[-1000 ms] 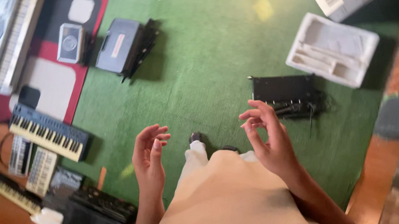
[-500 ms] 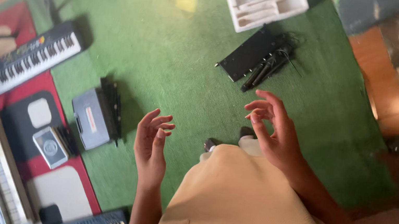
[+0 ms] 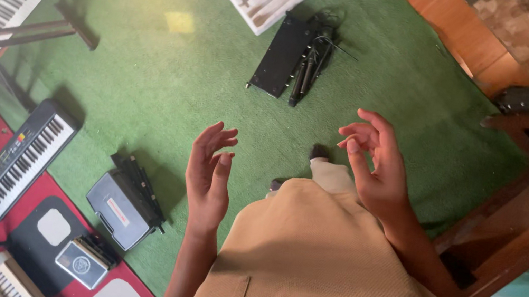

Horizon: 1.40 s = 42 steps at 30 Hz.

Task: The person places an electronic unit into a hard-shell case and then fits a foam insert into another case.

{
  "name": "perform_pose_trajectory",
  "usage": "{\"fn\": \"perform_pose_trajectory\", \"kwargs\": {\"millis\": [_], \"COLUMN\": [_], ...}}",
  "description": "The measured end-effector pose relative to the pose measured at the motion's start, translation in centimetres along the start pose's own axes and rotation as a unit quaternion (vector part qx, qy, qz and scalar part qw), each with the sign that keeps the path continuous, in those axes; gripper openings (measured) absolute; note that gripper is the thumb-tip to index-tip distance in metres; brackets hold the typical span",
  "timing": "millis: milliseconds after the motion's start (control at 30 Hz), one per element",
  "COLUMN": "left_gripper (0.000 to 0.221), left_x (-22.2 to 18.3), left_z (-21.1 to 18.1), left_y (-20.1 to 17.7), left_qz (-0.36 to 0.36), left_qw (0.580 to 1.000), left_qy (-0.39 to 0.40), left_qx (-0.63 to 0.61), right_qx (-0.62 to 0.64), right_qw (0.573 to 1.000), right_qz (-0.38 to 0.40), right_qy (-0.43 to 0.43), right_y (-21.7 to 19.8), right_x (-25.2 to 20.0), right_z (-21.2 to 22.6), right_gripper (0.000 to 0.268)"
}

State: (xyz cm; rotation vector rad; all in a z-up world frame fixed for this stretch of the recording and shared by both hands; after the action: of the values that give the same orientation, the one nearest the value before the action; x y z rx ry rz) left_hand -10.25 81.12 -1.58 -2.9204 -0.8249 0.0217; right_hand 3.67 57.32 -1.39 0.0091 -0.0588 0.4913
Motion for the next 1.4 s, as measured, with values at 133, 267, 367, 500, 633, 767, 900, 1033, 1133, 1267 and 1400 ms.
{"fn": "perform_pose_trajectory", "kwargs": {"millis": [133, 267, 367, 500, 633, 767, 900, 1033, 1133, 1267, 1400], "left_gripper": [0.045, 0.043, 0.042, 0.042, 0.044, 0.045, 0.043, 0.043, 0.041, 0.041, 0.040], "left_x": [1.5, 2.6, 3.2, 4.0, 4.6, 5.3, 6.0, 6.1, 6.2, 6.1, 6.1], "left_z": [-0.1, -0.4, -0.8, -1.2, -1.6, -1.9, -2.3, -2.6, -2.7, -2.5, -2.4], "left_y": [2.1, 4.6, 6.6, 9.3, 11.6, 13.3, 14.6, 15.1, 15.0, 15.0, 14.4], "left_qz": [0.013, 0.028, 0.034, 0.039, 0.052, 0.063, 0.062, 0.046, 0.022, -0.010, -0.044], "left_qw": [1.000, 0.999, 0.998, 0.998, 0.998, 0.997, 0.997, 0.998, 0.999, 0.999, 0.999], "left_qy": [-0.007, 0.008, 0.010, 0.004, 0.000, -0.001, 0.008, 0.009, 0.009, 0.022, 0.018], "left_qx": [0.027, 0.036, 0.047, 0.051, 0.042, 0.035, 0.033, 0.037, 0.040, 0.027, 0.026], "right_qx": [-0.020, -0.023, -0.027, -0.040, -0.032, -0.027, -0.030, -0.025, -0.008, -0.012, -0.042], "right_qw": [1.000, 0.999, 0.999, 0.999, 0.999, 0.999, 0.999, 0.999, 1.000, 1.000, 0.998], "right_qz": [-0.018, -0.025, -0.022, -0.019, -0.024, -0.039, -0.038, -0.026, -0.012, 0.021, 0.045], "right_qy": [0.000, -0.016, -0.017, -0.014, -0.012, -0.006, -0.004, 0.004, 0.022, 0.015, 0.017], "right_y": [-2.7, -5.5, -7.6, -10.0, -12.1, -13.7, -15.2, -16.0, -16.1, -16.4, -16.5], "right_x": [0.0, 0.9, 1.7, 2.5, 3.1, 3.4, 3.6, 4.4, 5.1, 6.4, 8.2], "right_z": [0.2, 0.2, 0.3, 0.6, 0.7, 0.6, 0.2, -0.7, -1.4, -1.9, -1.9], "right_gripper": [0.045, 0.044, 0.044, 0.044, 0.043, 0.041, 0.037, 0.034, 0.034, 0.032, 0.030]}}
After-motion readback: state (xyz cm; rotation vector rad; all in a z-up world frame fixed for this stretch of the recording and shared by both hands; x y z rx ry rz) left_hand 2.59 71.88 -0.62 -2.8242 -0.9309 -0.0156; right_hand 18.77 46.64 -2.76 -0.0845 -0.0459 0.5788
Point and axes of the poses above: each hand's wrist, its own x-axis towards the middle knuckle, its own y-axis out of the palm, z = x × y, the point moved 2 cm from there along x, towards the middle knuckle, and after that the axes turned 5 degrees about x, right-handed, at the moved point
